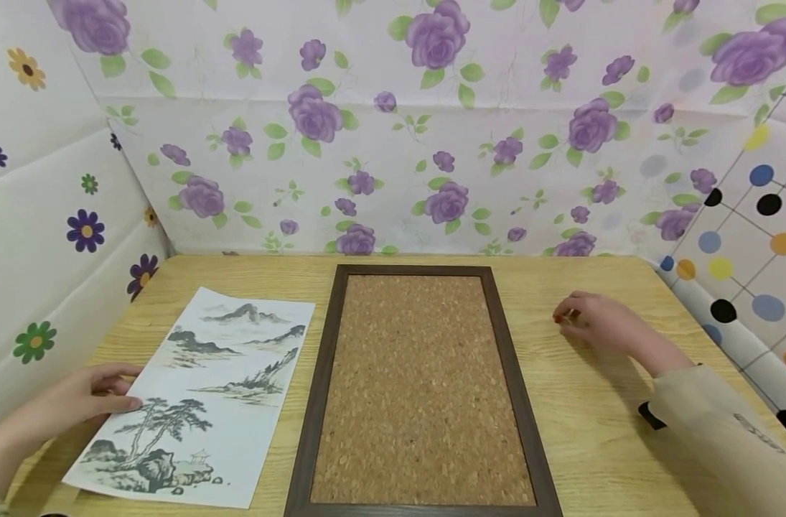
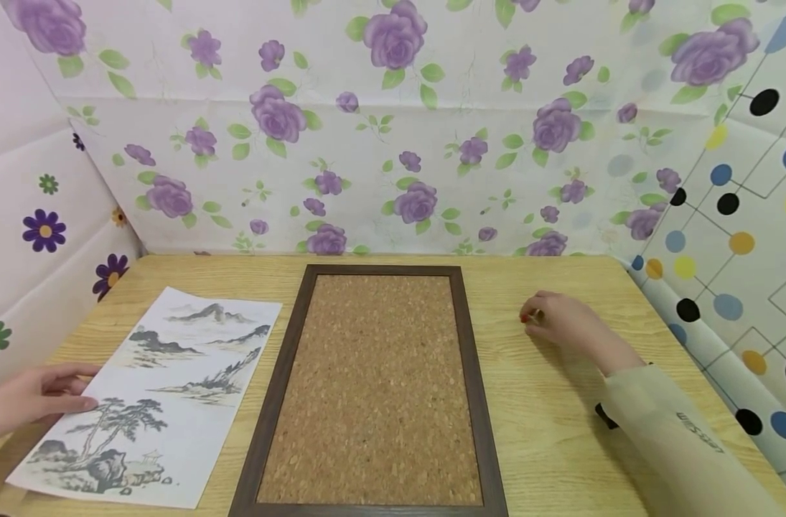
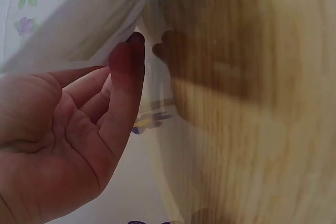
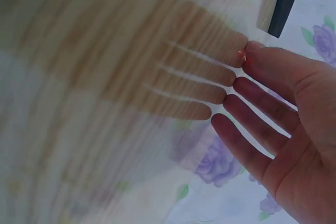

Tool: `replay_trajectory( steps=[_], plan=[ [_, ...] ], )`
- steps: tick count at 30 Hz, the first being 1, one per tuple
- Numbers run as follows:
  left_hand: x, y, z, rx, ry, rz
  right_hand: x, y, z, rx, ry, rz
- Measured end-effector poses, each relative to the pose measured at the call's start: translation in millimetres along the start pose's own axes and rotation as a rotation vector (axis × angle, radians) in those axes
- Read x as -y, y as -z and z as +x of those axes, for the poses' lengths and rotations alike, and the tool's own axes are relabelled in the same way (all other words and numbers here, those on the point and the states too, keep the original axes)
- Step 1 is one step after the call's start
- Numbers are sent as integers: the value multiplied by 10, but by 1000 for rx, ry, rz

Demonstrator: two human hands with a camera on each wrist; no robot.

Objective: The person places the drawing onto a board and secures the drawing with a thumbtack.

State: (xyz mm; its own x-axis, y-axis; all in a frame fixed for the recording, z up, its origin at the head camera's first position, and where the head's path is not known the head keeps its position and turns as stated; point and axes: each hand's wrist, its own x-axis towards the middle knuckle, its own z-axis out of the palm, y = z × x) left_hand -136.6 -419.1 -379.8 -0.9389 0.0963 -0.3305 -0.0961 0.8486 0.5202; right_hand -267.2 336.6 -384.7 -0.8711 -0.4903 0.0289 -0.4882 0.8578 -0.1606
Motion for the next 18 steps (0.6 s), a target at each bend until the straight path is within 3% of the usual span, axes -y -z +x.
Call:
replay_trajectory(
  steps=[6,18],
  plan=[
    [14,2,-17,1,10,-11,-40,10,33,23,-54,38],
    [13,16,2,8,31,-48,-56,20,60,19,-61,51]
  ],
)
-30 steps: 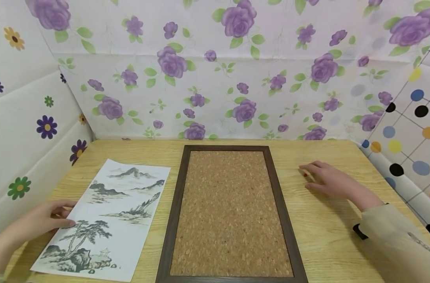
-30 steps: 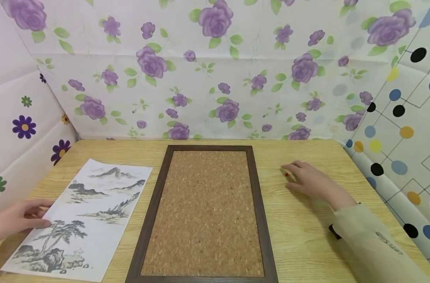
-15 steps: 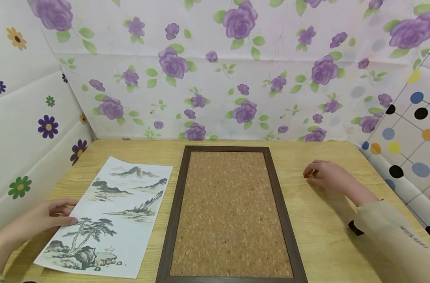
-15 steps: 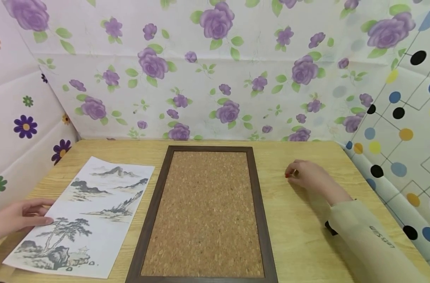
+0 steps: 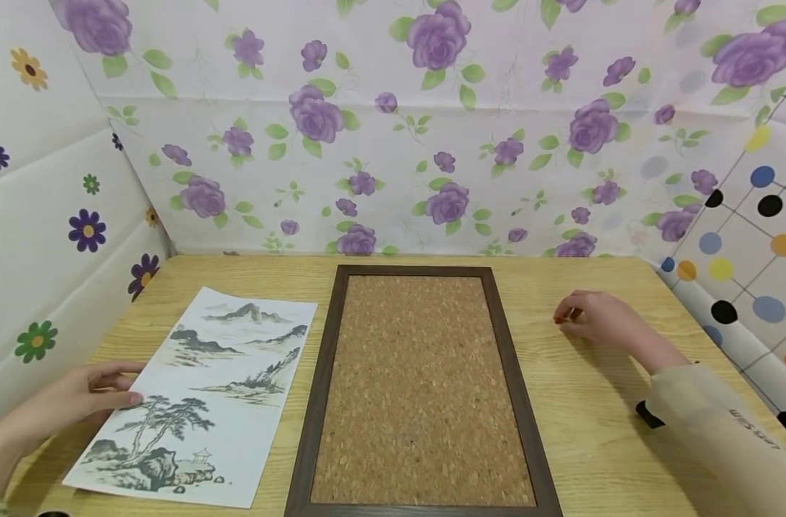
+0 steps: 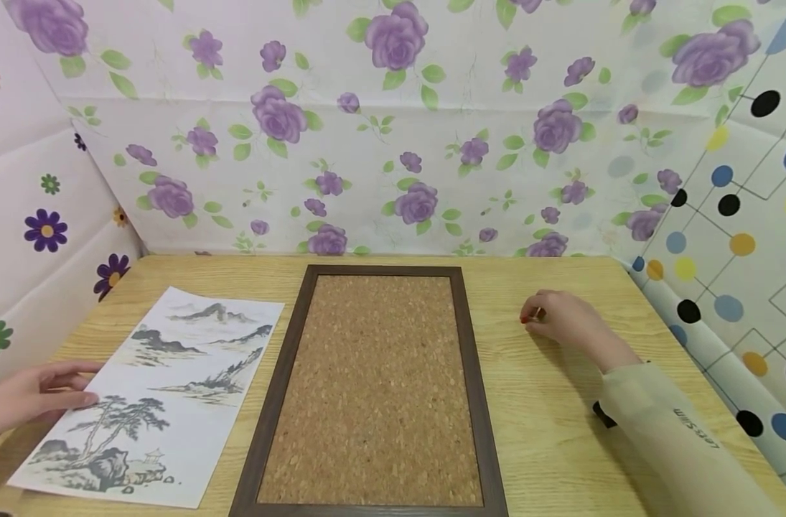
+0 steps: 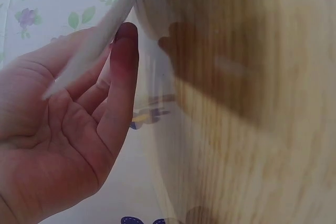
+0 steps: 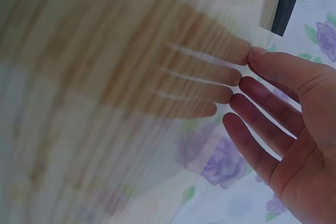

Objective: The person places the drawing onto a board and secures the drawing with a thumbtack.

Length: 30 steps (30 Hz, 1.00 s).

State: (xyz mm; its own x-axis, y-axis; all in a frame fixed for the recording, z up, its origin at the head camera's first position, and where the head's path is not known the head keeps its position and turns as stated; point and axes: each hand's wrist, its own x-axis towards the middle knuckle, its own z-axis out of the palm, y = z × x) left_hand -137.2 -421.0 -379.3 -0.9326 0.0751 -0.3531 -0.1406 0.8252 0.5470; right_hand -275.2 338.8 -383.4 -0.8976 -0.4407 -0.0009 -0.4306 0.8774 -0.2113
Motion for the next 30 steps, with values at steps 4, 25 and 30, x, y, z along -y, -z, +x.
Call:
replay_trajectory(
  steps=[4,25,30],
  plan=[
    [-19,13,-9,-13,-10,12,11,-1,-1,-12,9,-9],
    [-67,154,-54,-139,-96,-80,46,-6,32,-56,31,-95],
    [-133,194,-72,-190,-105,-110,51,-5,40,-60,21,-103]
  ],
)
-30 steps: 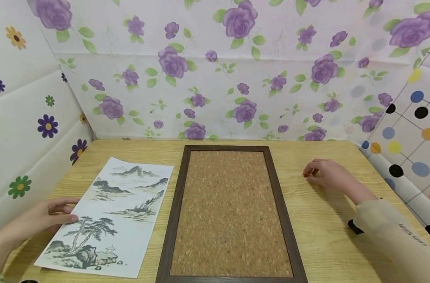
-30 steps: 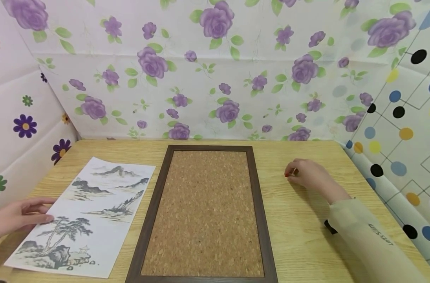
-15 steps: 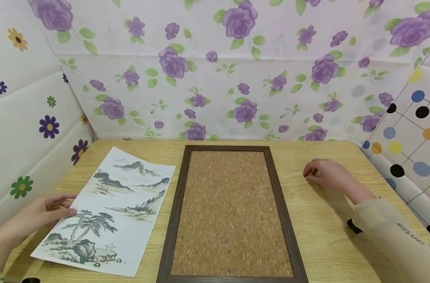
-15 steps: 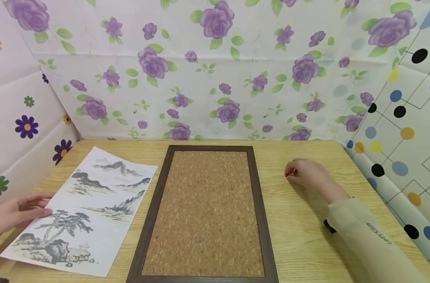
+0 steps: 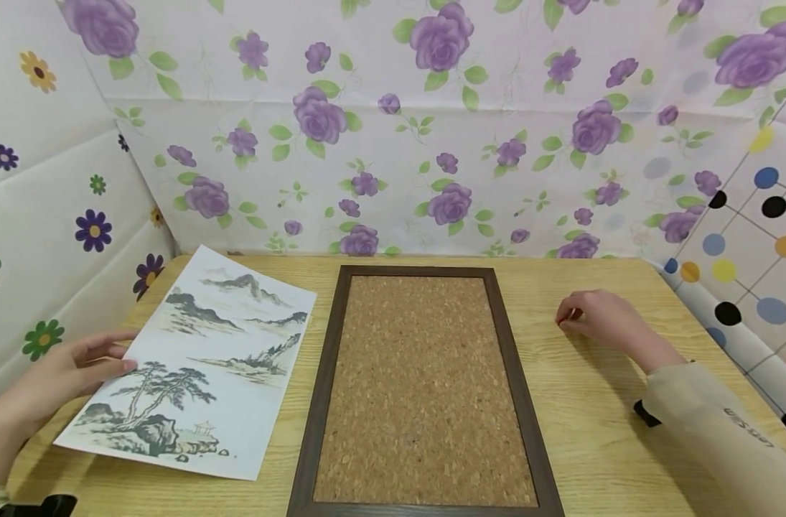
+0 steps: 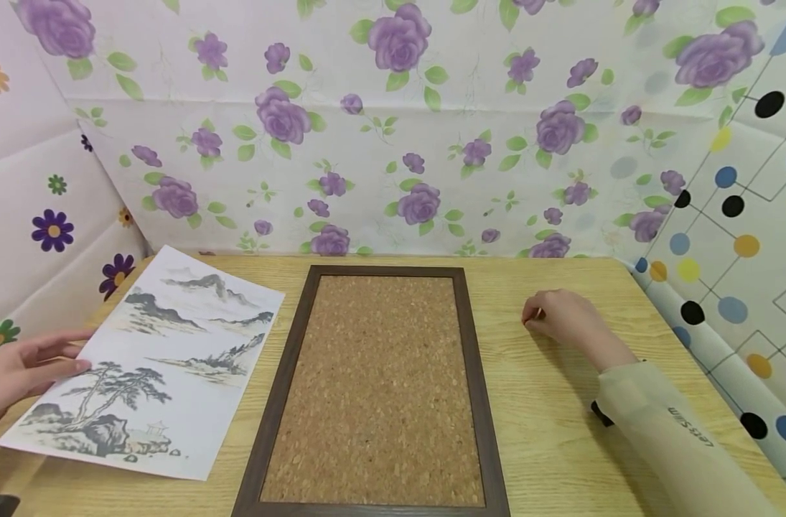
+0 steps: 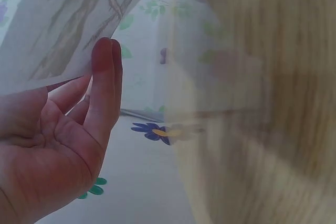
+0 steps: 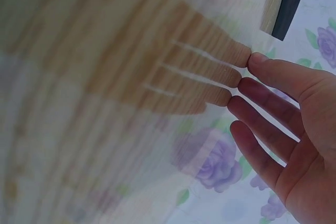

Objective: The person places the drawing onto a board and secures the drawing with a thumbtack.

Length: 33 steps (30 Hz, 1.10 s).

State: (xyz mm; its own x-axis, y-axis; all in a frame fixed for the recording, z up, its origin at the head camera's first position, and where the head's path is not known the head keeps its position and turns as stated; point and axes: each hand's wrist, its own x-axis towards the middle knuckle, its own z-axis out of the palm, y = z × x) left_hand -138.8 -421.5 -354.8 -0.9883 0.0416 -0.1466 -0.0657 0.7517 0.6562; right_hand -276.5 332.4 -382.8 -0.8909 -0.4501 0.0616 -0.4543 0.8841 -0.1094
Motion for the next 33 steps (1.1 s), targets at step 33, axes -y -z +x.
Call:
replay_trajectory(
  steps=[33],
  plan=[
    [-1018,-331,441,116,-207,-551,-3,-22,21,-19,7,-15]
  ],
)
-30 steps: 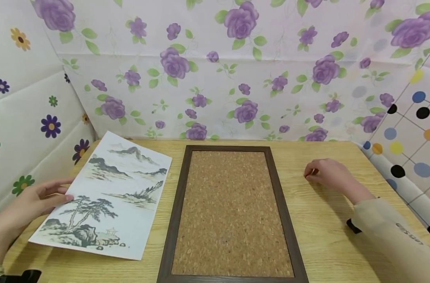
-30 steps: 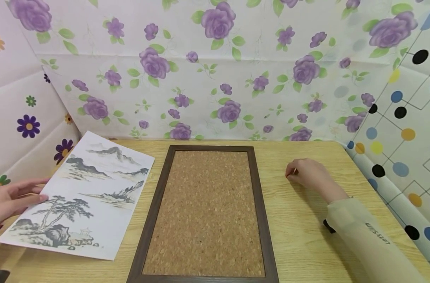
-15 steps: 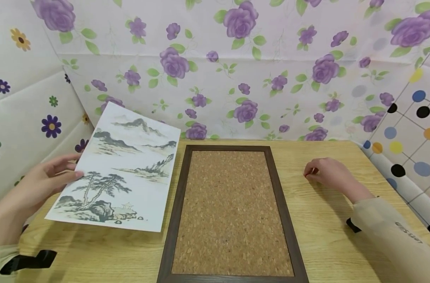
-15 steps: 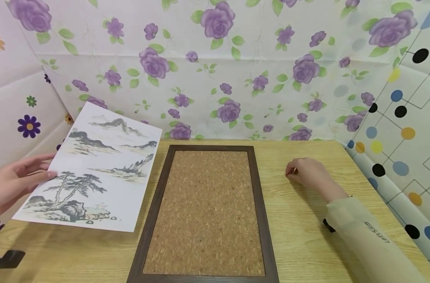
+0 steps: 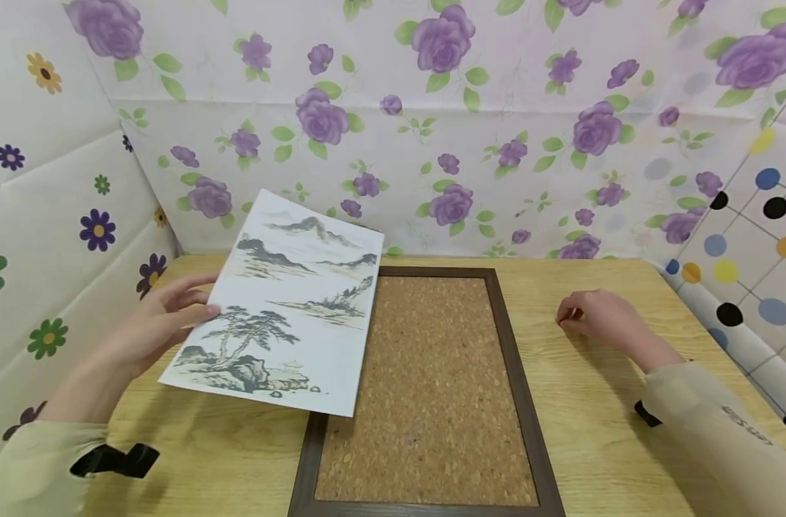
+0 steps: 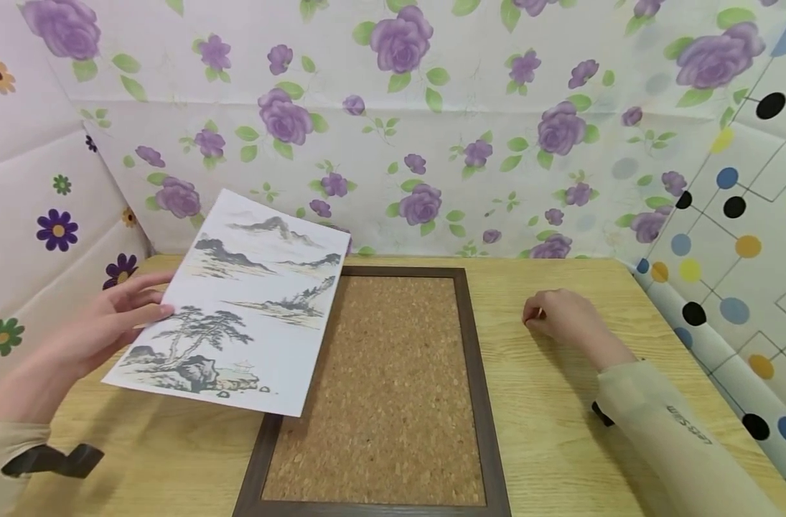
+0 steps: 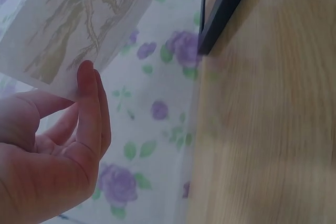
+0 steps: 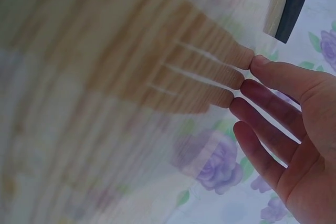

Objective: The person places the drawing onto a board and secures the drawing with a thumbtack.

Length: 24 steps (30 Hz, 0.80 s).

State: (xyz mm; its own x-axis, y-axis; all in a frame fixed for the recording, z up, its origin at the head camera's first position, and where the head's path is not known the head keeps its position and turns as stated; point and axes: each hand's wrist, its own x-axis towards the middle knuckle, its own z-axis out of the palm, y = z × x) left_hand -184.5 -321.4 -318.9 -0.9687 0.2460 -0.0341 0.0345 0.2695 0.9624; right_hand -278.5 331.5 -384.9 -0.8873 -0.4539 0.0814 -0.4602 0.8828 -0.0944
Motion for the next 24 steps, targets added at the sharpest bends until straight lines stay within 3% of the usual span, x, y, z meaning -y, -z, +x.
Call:
replay_trajectory(
  steps=[8,14,24],
  plan=[
    [-55,-433,214,33,91,16,4,7,-21,3,-8,12],
    [-29,-770,320,31,104,-4,7,1,-24,-6,-7,20],
    [65,-1179,385,32,108,-60,7,14,-6,6,-12,28]
  ],
)
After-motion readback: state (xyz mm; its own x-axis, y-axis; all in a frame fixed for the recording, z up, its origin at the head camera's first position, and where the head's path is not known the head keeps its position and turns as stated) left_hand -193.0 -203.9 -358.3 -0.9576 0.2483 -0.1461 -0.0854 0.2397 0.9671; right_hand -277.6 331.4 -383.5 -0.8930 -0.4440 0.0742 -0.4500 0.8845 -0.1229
